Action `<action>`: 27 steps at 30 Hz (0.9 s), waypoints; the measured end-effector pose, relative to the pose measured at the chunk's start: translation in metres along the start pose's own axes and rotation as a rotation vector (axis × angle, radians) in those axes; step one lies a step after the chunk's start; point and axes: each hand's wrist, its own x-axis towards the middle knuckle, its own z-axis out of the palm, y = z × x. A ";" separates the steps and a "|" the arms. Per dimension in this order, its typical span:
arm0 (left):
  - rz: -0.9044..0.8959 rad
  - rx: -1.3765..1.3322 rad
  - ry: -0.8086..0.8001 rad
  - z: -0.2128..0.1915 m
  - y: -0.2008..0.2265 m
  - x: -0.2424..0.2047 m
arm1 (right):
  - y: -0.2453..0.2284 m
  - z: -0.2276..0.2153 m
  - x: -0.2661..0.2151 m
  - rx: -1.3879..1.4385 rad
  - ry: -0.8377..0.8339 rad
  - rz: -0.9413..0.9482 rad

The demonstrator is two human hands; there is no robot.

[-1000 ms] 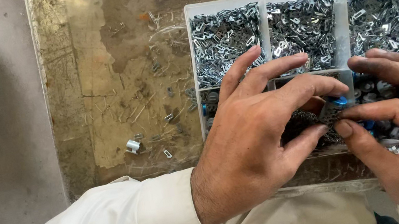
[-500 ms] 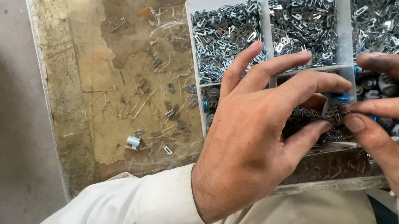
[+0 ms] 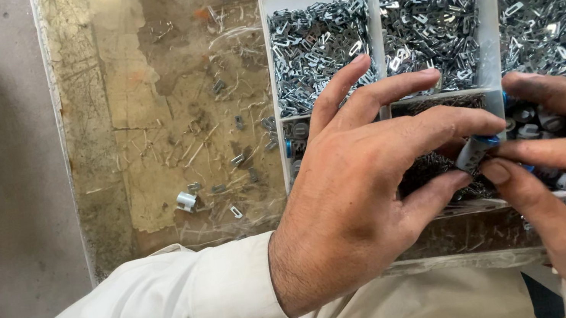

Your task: The person repeatedly picks small metal clips from a compartmentalized tray and attaches them to a cylindrical blue-and-white component. The person handles the component and clips by hand, repeatedly adding clips in a one-at-a-time manner. The workspace is a cluttered table with multiple compartments of hardware.

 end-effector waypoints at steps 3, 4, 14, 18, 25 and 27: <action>-0.005 -0.003 0.003 0.000 0.000 0.000 | 0.005 -0.002 -0.002 -0.119 -0.023 -0.031; -0.006 -0.001 0.002 0.000 0.000 -0.001 | 0.006 -0.001 -0.004 -0.123 -0.017 -0.037; 0.004 0.024 -0.008 0.000 0.000 -0.002 | 0.007 0.001 -0.007 -0.129 0.003 -0.006; 0.006 0.031 -0.020 0.000 -0.001 -0.001 | -0.003 0.004 -0.001 -0.068 0.033 0.007; -0.009 -0.001 0.001 0.000 -0.001 0.000 | -0.023 0.003 0.017 -0.194 -0.001 0.074; -0.014 0.003 0.009 0.000 -0.001 0.000 | -0.025 0.004 0.020 -0.374 -0.025 -0.095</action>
